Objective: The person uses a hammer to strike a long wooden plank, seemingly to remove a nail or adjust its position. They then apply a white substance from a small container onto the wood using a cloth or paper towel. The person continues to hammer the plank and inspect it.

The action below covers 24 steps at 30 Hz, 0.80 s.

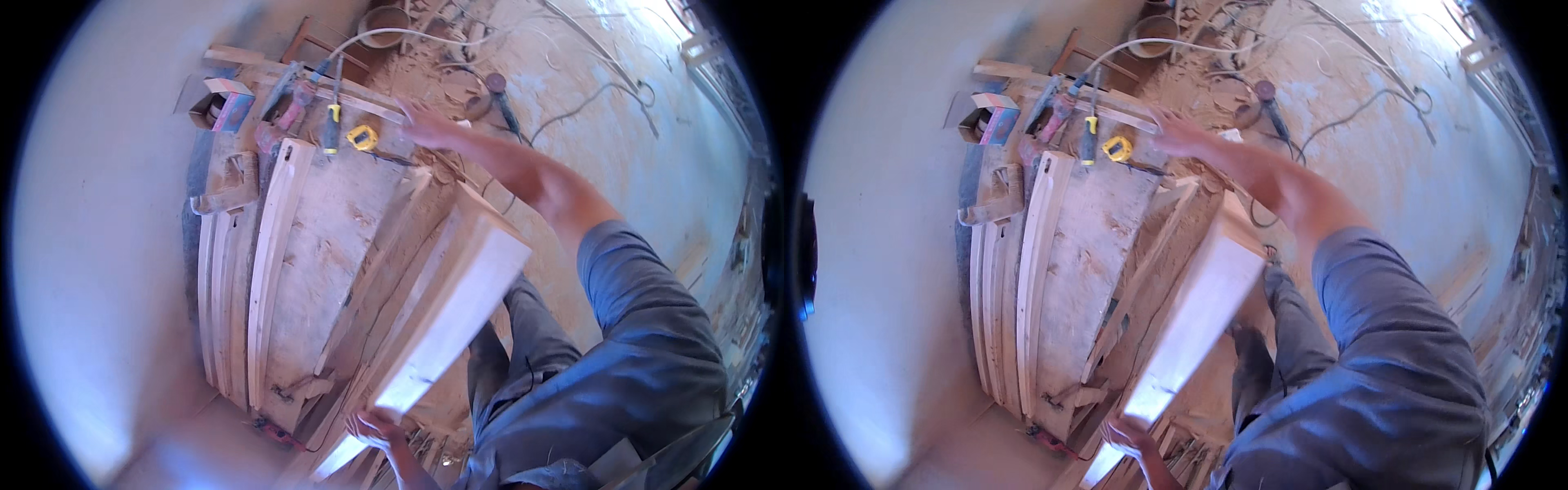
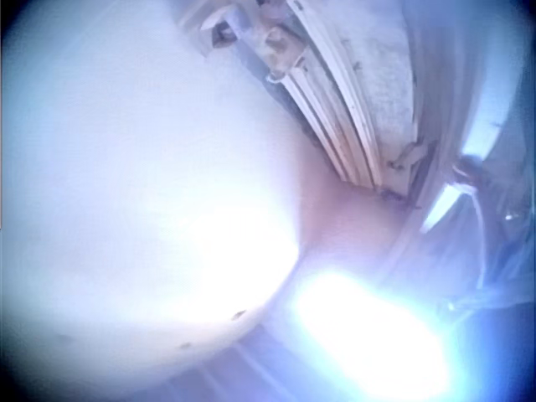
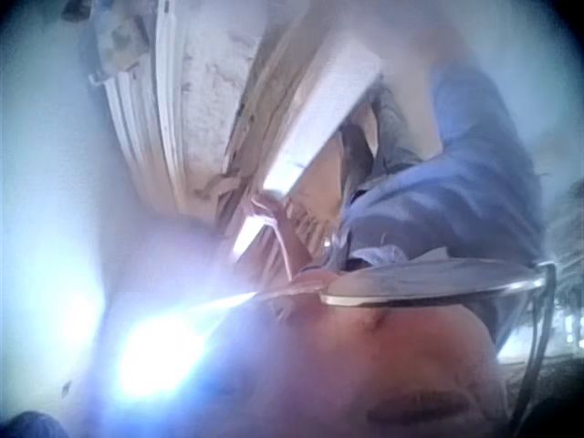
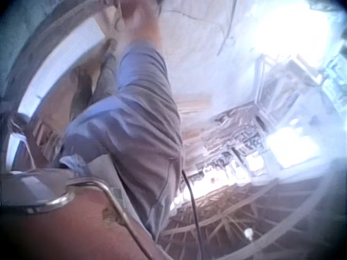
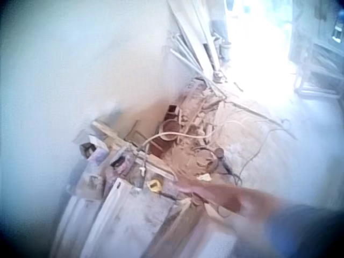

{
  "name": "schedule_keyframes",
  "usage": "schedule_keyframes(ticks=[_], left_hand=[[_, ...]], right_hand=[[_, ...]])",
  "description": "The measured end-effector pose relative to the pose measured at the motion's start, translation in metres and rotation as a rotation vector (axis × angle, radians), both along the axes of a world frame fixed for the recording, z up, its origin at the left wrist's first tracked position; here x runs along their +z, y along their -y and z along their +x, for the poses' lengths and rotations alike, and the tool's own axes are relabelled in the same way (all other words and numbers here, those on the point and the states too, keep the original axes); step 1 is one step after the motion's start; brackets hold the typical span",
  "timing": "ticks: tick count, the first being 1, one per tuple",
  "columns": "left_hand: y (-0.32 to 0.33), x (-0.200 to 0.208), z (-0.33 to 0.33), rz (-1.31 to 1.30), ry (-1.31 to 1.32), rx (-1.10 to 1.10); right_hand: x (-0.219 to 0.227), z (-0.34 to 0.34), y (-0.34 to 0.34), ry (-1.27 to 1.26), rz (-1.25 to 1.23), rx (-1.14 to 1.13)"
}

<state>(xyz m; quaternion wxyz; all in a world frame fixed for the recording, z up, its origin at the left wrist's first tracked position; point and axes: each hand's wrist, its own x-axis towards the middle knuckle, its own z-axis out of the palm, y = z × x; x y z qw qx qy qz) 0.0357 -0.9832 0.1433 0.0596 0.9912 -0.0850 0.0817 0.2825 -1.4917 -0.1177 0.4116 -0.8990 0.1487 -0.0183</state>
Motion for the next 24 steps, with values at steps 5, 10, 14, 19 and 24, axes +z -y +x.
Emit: schedule_keyframes(ticks=[5, 10, 14, 19, 24], left_hand=[[-0.007, -0.003, -0.033, -0.049, -0.045, 0.123], [0.0, -0.001, -0.039, -0.041, -0.034, 0.079], [-0.006, -0.005, -0.07, 0.049, 0.008, 0.02], [0.001, 0.001, -0.084, -0.086, -0.123, 0.001], [-0.007, 0.005, -0.113, -0.138, -0.14, -0.093]], right_hand=[[0.01, -0.037, -0.012, 0.036, -0.34, 0.178], [0.02, -0.086, 0.002, 0.023, -0.483, 0.412], [0.045, -0.106, 0.0, -0.307, 0.03, 0.444], [0.1, -0.21, 0.027, -0.451, 0.741, -0.053], [0.097, -0.376, -0.029, -0.266, 1.162, -0.624]])
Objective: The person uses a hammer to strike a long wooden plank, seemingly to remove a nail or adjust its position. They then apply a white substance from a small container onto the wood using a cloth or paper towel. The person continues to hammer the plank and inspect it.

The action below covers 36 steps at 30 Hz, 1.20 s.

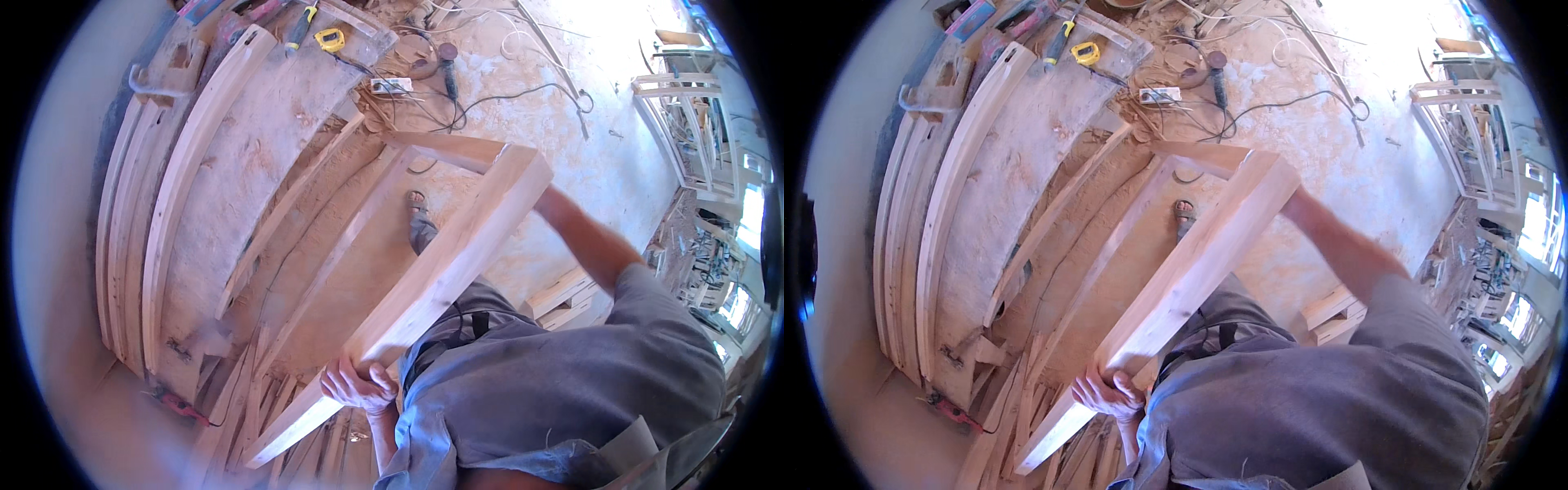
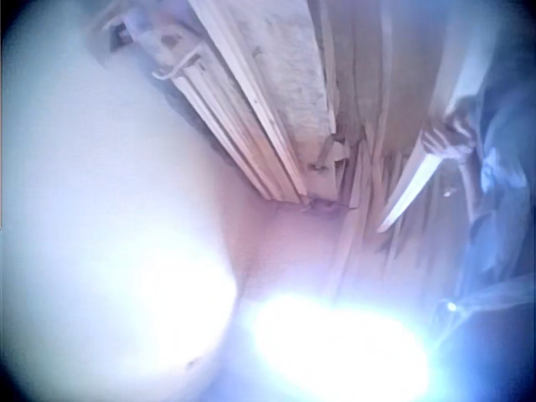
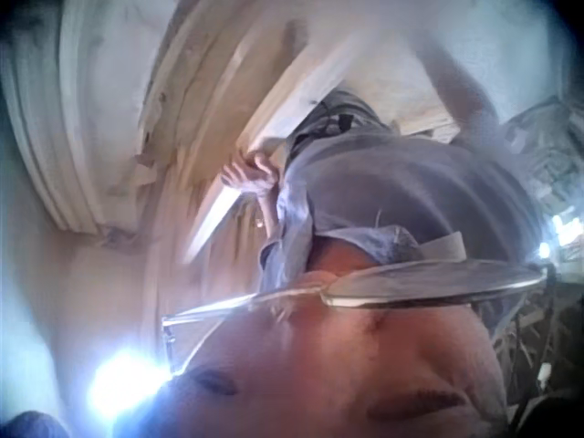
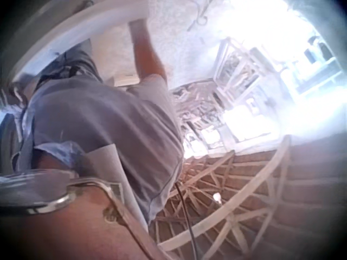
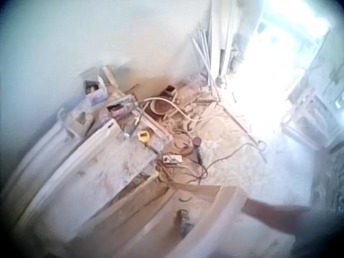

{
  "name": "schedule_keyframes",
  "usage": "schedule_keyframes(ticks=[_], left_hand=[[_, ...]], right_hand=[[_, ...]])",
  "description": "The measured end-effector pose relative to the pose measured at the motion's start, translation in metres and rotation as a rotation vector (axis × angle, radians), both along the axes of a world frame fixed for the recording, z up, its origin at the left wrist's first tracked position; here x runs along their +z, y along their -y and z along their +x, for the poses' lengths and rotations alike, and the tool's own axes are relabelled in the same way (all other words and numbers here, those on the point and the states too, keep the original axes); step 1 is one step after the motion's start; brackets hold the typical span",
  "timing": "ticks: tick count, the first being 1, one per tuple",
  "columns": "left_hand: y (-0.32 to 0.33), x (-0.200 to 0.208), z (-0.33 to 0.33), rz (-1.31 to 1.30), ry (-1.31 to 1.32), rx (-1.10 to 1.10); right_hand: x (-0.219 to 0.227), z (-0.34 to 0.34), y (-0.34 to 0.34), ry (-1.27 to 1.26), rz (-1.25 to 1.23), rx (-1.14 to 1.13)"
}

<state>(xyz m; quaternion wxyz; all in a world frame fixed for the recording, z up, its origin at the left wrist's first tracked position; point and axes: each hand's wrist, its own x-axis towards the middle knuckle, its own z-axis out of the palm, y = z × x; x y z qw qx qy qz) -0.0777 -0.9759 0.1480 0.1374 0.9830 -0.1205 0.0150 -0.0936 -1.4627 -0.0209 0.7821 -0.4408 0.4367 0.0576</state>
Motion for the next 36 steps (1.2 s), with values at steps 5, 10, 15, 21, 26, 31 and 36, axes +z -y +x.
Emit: schedule_keyframes(ticks=[5, 10, 15, 21, 26, 31, 36], left_hand=[[-0.015, -0.001, -0.03, -0.076, -0.011, -0.189], [-0.065, 0.0, -0.052, 0.004, -0.167, -0.407], [-0.147, -0.01, -0.114, -0.002, -0.344, -0.384], [-0.205, -0.033, -0.179, -0.141, -0.666, -0.346], [-0.284, -0.107, -0.191, -0.6, -1.039, -0.022], [-0.393, -0.267, -0.215, -1.042, -0.96, 0.842], [-0.378, -0.315, -0.186, -1.369, -1.019, 1.342]], right_hand=[[0.068, -0.074, -0.194, -0.237, 0.353, -0.135], [0.129, -0.085, -0.313, 0.104, 0.575, -0.35], [0.112, -0.113, -0.343, 0.1, 0.448, -0.723], [0.065, -0.192, -0.331, -0.043, 0.222, -0.784], [0.041, -0.245, -0.324, -0.21, 0.222, -0.852], [0.016, -0.292, -0.325, -0.387, 0.115, -0.911], [0.001, -0.327, -0.321, -0.375, 0.148, -0.874]])
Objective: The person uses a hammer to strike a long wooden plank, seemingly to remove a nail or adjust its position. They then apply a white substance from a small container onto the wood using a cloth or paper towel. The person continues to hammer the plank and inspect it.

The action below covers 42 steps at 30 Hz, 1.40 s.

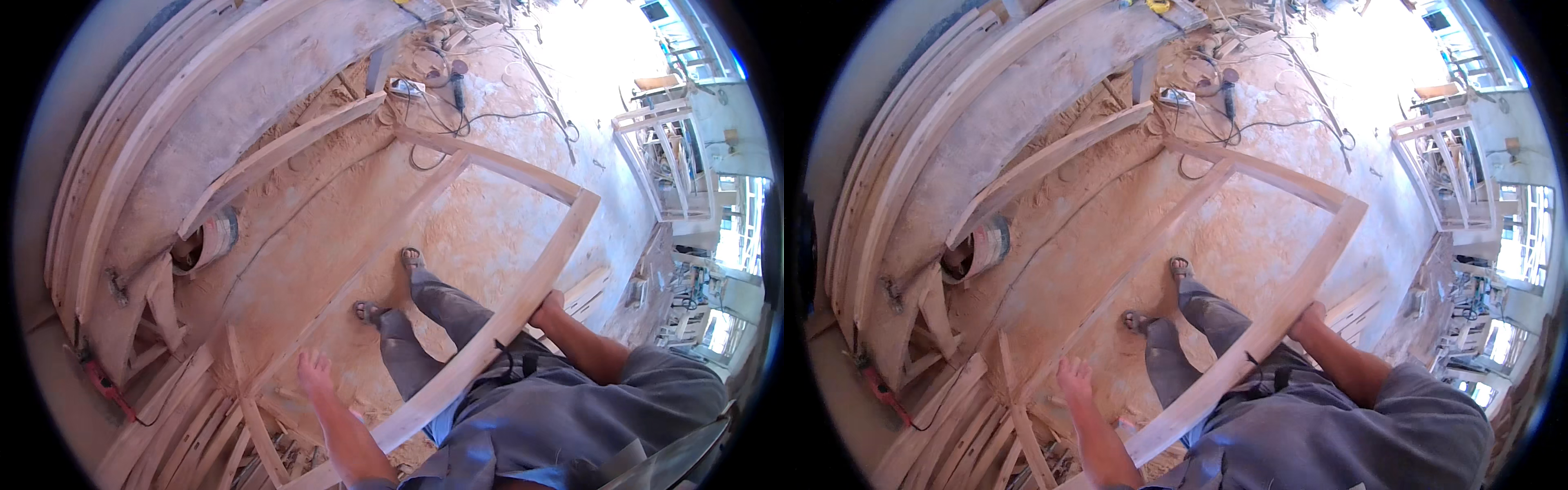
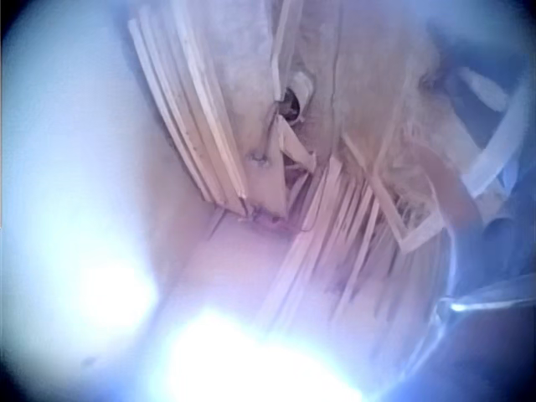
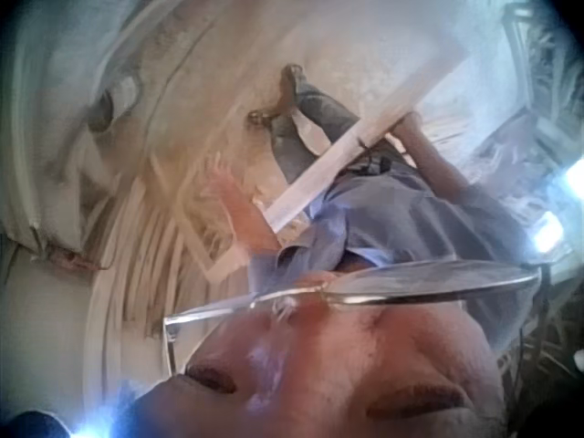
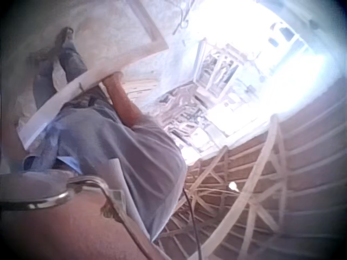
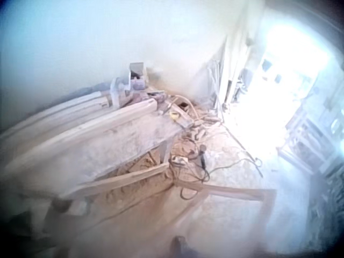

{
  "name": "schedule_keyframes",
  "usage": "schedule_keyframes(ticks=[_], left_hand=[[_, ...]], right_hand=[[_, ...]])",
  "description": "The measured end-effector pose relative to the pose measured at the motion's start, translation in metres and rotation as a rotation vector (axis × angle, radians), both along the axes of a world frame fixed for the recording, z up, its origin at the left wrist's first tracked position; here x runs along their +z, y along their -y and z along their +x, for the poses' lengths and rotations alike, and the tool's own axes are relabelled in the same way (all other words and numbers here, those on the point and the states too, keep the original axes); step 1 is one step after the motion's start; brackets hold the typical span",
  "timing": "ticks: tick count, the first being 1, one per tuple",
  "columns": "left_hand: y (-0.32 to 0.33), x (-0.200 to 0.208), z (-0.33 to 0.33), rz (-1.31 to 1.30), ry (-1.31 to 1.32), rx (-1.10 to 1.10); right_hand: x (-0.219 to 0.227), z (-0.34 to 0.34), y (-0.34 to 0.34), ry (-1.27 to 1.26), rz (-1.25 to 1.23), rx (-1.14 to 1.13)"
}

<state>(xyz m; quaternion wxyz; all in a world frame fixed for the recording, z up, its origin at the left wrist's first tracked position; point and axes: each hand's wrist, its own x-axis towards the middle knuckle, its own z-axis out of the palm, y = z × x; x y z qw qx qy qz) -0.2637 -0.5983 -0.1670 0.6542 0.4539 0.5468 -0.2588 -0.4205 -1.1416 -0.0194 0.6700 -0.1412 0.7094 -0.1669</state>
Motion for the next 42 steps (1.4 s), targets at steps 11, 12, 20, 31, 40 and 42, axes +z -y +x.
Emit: schedule_keyframes(ticks=[11, 12, 20, 31, 40, 42], left_hand=[[0.029, -0.177, 0.038, 0.087, -0.349, 0.373], [0.031, -0.188, 0.036, 0.104, -0.3, 0.379], [0.049, -0.26, 0.021, 0.183, 0.031, 0.752], [0.046, -0.243, -0.003, 0.149, 0.256, 0.608], [0.048, -0.203, -0.064, 0.139, 0.644, 0.315], [0.045, -0.185, -0.065, 0.033, 0.695, 0.333]], right_hand=[[-0.003, 0.023, 0.055, -0.953, -1.381, 1.35], [-0.004, 0.055, 0.05, -0.887, -1.503, 1.522], [-0.295, 0.201, 0.006, -0.216, -0.173, 0.964], [-0.36, 0.233, -0.023, -0.035, -0.252, 0.302], [-0.302, 0.21, 0.016, 0.166, -0.295, 0.331], [-0.308, 0.184, 0.023, 0.302, -0.339, 0.392]])
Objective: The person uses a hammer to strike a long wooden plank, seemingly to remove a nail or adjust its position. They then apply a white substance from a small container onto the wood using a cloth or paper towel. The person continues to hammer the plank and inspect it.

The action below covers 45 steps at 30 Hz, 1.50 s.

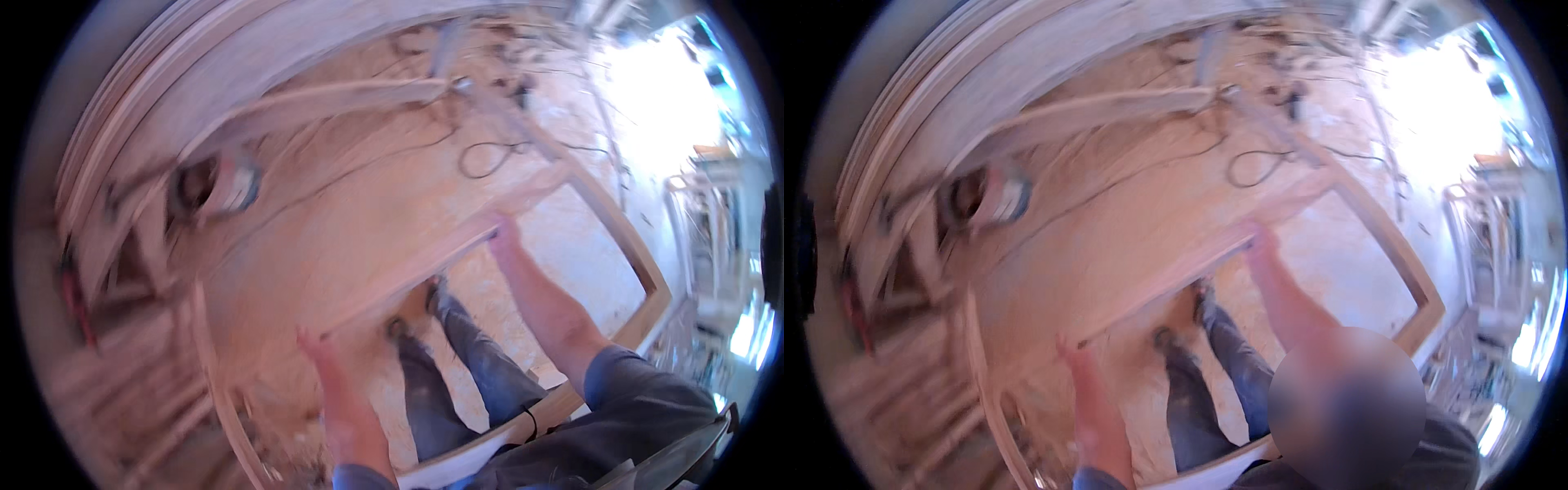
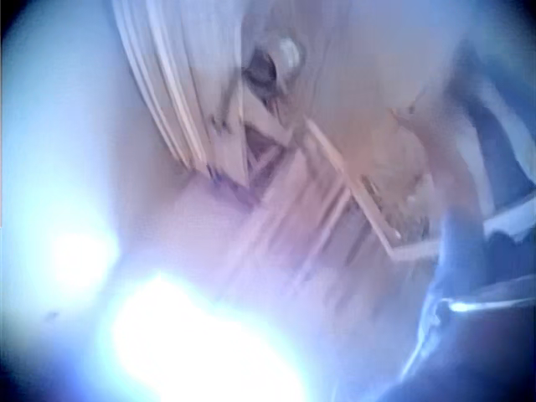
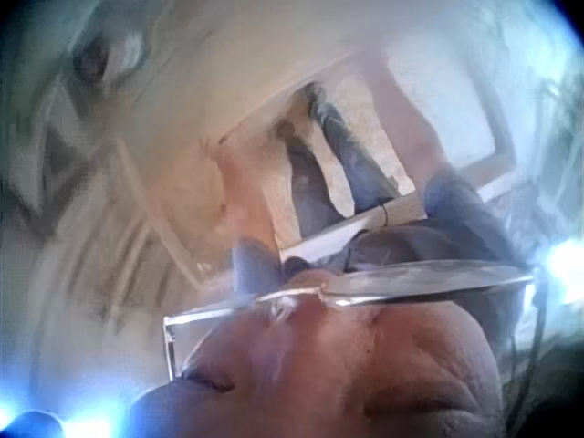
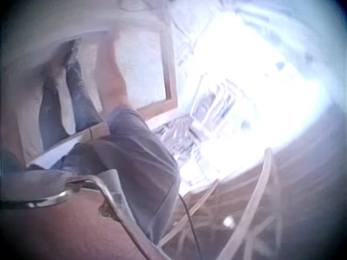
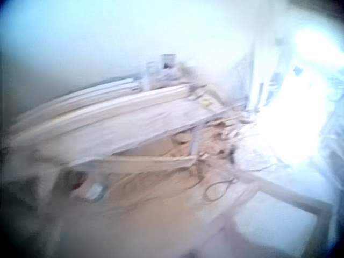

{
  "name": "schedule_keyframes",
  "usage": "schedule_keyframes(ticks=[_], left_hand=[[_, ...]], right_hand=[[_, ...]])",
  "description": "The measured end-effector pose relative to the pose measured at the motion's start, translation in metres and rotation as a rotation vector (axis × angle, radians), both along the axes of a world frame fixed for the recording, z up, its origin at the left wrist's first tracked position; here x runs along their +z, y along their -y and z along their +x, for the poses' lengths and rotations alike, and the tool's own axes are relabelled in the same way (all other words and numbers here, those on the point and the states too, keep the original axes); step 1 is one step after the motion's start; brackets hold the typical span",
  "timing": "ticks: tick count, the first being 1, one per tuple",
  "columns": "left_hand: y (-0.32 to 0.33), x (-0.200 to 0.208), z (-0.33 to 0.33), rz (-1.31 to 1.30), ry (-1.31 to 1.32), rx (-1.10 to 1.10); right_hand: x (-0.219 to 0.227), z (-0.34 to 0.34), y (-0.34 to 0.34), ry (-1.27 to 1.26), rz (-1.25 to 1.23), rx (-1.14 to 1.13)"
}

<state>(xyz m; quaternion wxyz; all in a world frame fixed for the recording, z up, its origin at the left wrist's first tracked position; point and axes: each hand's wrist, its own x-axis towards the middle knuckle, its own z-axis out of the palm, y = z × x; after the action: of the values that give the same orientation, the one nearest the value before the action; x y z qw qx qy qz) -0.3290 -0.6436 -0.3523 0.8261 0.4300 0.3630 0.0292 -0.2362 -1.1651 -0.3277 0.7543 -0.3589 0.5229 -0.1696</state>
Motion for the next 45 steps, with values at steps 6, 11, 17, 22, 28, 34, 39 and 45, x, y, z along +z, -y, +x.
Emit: schedule_keyframes(ticks=[6, 11, 17, 22, 28, 34, 39, 45], left_hand=[[-0.004, 0.048, -0.004, 0.29, -0.114, 0.152], [0.01, 0.1, -0.015, 0.233, -0.175, 0.32], [0.078, 0.233, 0.009, -0.052, -0.146, 0.557], [0.085, 0.303, 0.013, -0.142, 0.067, 0.504], [0.066, 0.398, -0.031, -0.176, 0.311, 0.531], [0.091, 0.43, -0.093, -0.174, 0.021, 0.634], [0.123, 0.342, -0.162, -0.105, -0.152, 0.592], [0.091, 0.298, -0.193, -0.209, -0.2, 0.415]], right_hand=[[0.041, -0.025, -0.001, -0.018, 0.124, 0.028], [0.09, -0.04, -0.006, 0.033, 0.116, 0.036], [0.183, -0.043, 0.033, 0.163, 0.086, -0.014], [0.29, -0.026, 0.046, 0.433, 0.064, 0.199], [0.418, -0.065, 0.027, 0.629, 0.144, 0.053], [0.452, -0.135, 0.053, 0.512, 0.24, -0.246], [0.347, -0.204, 0.082, 0.125, 0.223, -0.289], [0.327, -0.217, 0.075, 0.045, 0.044, -0.191]])
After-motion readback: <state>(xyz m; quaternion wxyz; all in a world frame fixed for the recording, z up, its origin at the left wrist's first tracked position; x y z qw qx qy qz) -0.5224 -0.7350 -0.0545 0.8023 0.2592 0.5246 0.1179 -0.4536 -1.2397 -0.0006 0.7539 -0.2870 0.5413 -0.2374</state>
